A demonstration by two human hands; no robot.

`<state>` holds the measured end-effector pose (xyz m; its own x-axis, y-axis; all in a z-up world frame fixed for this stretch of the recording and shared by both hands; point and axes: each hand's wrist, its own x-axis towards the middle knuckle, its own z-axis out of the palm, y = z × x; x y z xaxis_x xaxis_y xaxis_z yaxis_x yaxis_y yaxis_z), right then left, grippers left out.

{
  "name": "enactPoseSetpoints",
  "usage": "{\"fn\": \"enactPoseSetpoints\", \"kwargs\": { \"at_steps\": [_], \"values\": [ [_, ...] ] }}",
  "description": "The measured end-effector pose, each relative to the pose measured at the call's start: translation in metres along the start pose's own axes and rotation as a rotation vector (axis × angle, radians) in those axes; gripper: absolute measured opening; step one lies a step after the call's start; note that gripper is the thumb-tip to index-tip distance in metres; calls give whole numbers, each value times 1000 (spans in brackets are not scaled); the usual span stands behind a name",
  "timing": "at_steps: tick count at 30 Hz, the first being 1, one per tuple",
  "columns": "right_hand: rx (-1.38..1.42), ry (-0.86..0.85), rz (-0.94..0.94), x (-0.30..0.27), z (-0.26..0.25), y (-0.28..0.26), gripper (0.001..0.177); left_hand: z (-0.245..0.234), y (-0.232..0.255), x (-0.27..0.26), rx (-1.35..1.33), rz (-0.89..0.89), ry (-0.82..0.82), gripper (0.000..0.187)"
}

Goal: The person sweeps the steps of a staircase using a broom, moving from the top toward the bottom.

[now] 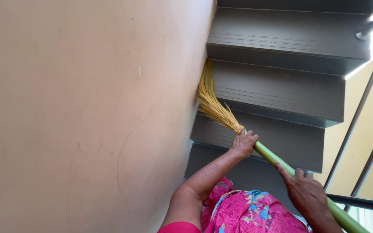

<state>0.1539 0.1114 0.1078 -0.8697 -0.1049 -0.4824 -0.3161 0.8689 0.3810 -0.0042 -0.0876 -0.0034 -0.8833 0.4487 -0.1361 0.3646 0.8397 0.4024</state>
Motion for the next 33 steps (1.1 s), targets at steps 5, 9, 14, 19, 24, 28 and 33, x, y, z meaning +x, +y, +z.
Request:
{"fn": "enactPoseSetpoints", "kwargs": {
  "at_steps": [5, 9, 14, 19, 24, 28, 33],
  "values": [
    [85, -84, 0, -23, 9, 49, 63, -15, 34, -26, 29, 83, -8, 18],
    [65, -201, 21, -41, 20, 84, 66, -46, 81, -41, 62, 152, -164, 27],
    [66, -251, 114, -59, 48, 110, 65, -77, 137, -62, 100, 294, -164, 28],
    [57, -221, 218, -73, 62, 121, 65, -57, 172, -34, 132, 391, 45, 24],
    [65, -112, 260, -71, 53, 95, 65, -12, 145, 24, 202, 371, 143, 28],
    [130, -107, 168, -61, 50, 71, 65, 13, 104, 24, 157, 274, -13, 23],
    [265, -183, 79, -54, 38, 60, 70, 5, 80, -16, 129, 164, -81, 20]
  ]
}}
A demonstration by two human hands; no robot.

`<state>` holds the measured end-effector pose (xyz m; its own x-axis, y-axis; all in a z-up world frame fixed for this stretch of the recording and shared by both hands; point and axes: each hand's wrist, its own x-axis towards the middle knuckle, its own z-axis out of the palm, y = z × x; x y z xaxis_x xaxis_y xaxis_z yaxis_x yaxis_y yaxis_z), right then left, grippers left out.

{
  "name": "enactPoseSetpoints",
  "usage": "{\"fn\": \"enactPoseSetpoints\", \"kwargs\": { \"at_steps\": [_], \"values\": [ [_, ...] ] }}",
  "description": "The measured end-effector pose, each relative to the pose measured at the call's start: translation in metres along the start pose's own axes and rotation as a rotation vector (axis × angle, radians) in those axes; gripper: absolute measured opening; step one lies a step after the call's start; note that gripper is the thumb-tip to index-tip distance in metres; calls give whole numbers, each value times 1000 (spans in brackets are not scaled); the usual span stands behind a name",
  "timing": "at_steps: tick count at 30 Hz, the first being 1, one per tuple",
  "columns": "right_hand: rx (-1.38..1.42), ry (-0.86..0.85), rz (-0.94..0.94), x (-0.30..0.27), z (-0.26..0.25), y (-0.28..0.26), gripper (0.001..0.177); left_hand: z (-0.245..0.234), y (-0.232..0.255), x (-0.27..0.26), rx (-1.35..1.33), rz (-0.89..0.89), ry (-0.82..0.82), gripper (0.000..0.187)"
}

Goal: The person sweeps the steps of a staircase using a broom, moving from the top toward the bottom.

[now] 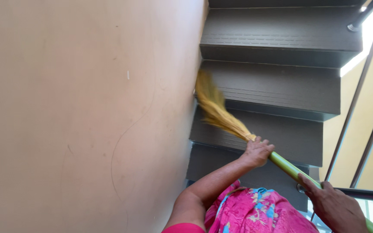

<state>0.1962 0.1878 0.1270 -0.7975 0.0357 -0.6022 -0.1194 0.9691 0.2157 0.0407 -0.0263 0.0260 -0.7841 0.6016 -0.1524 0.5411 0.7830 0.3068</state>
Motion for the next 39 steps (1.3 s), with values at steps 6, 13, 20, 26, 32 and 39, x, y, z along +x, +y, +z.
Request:
{"fn": "enactPoseSetpoints", "kwargs": {
  "at_steps": [6, 13, 20, 26, 32, 39],
  "values": [
    [-20, 41, 26, -24, -26, -1, 73, -28, 7, -3, 0, -24, 2, 19],
    [139, 90, 238, -46, 12, 5, 65, 16, 58, 65, 19, 130, 11, 20],
    [523, 175, 410, -44, 171, 43, 70, 91, 163, 109, 84, 417, -193, 23],
    [809, 483, 503, -59, 235, 51, 76, 115, 234, 105, 109, 674, -216, 29],
    [870, 574, 457, -55, 253, 47, 76, 123, 245, 99, 74, 762, -168, 28],
    [574, 356, 412, -48, 224, 18, 72, 101, 159, 82, 118, 589, -199, 33]
  ]
}}
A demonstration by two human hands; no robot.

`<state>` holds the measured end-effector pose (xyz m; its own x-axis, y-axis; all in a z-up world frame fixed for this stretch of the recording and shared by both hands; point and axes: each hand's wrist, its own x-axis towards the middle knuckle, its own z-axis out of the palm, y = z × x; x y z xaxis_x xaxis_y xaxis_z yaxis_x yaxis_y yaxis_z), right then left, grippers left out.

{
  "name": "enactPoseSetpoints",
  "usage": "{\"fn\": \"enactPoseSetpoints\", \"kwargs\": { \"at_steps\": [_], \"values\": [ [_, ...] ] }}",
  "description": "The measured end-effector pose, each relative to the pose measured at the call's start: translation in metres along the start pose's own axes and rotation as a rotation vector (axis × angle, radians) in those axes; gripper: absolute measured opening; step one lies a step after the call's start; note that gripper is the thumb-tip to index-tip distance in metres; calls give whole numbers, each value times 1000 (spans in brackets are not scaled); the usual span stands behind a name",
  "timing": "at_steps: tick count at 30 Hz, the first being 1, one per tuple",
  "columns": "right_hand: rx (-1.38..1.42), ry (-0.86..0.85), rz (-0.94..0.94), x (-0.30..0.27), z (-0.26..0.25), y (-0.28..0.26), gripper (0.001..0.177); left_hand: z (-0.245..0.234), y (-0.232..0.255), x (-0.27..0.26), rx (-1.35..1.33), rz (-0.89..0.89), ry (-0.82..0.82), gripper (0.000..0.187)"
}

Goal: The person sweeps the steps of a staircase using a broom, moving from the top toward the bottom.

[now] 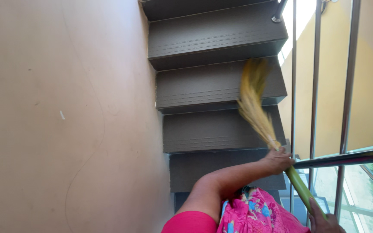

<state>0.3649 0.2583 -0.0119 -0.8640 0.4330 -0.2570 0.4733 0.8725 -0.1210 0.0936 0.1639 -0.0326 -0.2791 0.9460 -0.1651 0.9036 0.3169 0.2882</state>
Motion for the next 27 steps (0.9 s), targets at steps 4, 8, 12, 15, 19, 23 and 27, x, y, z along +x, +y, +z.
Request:
{"fn": "enactPoseSetpoints", "kwargs": {
  "at_steps": [4, 8, 12, 15, 19, 23, 27],
  "values": [
    [-275, -291, -55, 20, -34, -55, 68, -4, -53, -57, -19, -198, -31, 28],
    [-342, -317, -219, 46, -58, -125, 72, -10, -102, -120, -41, -378, 58, 24],
    [-464, -267, -386, 63, -83, -170, 69, -22, -124, -171, -77, -517, 147, 21],
    [-482, -402, -413, 74, -106, -172, 69, -46, -114, -197, -101, -562, 55, 25],
    [-521, -488, -398, 79, -143, -138, 70, -91, -70, -211, -152, -435, -51, 25],
    [-585, -397, -370, 90, -162, -105, 70, -135, -21, -202, -113, -307, 89, 30],
    [-574, -213, -315, 87, -160, -86, 71, -154, 5, -177, -71, -276, 333, 31]
  ]
}}
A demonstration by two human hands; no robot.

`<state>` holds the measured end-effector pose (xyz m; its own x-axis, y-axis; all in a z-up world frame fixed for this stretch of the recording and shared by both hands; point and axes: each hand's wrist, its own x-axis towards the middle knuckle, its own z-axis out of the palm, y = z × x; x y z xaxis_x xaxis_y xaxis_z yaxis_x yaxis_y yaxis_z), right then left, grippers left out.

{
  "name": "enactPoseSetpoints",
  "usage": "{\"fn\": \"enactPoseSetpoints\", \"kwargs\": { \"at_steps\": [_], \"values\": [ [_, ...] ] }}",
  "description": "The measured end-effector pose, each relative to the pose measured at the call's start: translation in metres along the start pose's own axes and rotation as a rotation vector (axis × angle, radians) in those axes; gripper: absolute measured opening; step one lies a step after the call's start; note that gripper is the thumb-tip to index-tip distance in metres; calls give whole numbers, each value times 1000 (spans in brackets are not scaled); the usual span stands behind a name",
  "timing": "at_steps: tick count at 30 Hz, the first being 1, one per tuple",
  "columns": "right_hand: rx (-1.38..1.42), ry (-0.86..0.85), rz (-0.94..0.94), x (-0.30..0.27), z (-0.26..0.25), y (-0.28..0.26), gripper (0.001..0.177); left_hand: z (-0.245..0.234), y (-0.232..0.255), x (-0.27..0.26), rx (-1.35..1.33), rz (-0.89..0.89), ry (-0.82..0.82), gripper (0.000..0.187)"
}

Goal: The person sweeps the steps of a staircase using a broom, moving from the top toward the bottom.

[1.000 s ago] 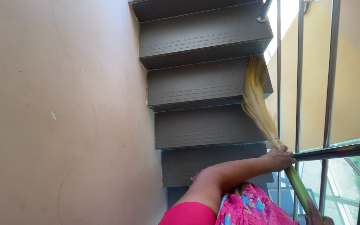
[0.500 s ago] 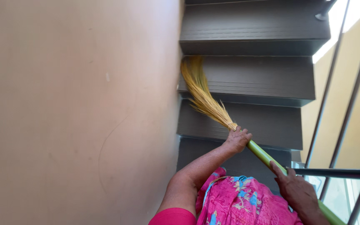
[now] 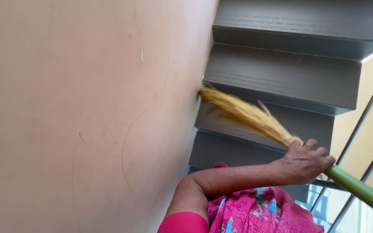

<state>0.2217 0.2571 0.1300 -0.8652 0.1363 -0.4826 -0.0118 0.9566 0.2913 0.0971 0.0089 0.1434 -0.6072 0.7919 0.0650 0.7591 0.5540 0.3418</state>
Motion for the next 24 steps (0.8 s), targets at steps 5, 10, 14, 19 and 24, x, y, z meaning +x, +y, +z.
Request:
{"fn": "enactPoseSetpoints", "kwargs": {
  "at_steps": [5, 10, 14, 19, 24],
  "values": [
    [96, 400, 99, -34, 29, 14, 71, 20, -18, 28, 200, -35, 203, 39],
    [134, -45, 70, -64, -45, -46, 70, 50, -59, 16, 62, -166, -151, 30],
    [125, -151, 67, -79, -65, -54, 68, 65, -46, -1, -26, -158, -273, 27],
    [204, -128, 145, -95, -37, -25, 66, 75, -16, 23, 19, -83, -275, 32],
    [294, -131, 219, -84, 28, -15, 70, 109, 0, 81, 54, 22, -283, 34]
  ]
}}
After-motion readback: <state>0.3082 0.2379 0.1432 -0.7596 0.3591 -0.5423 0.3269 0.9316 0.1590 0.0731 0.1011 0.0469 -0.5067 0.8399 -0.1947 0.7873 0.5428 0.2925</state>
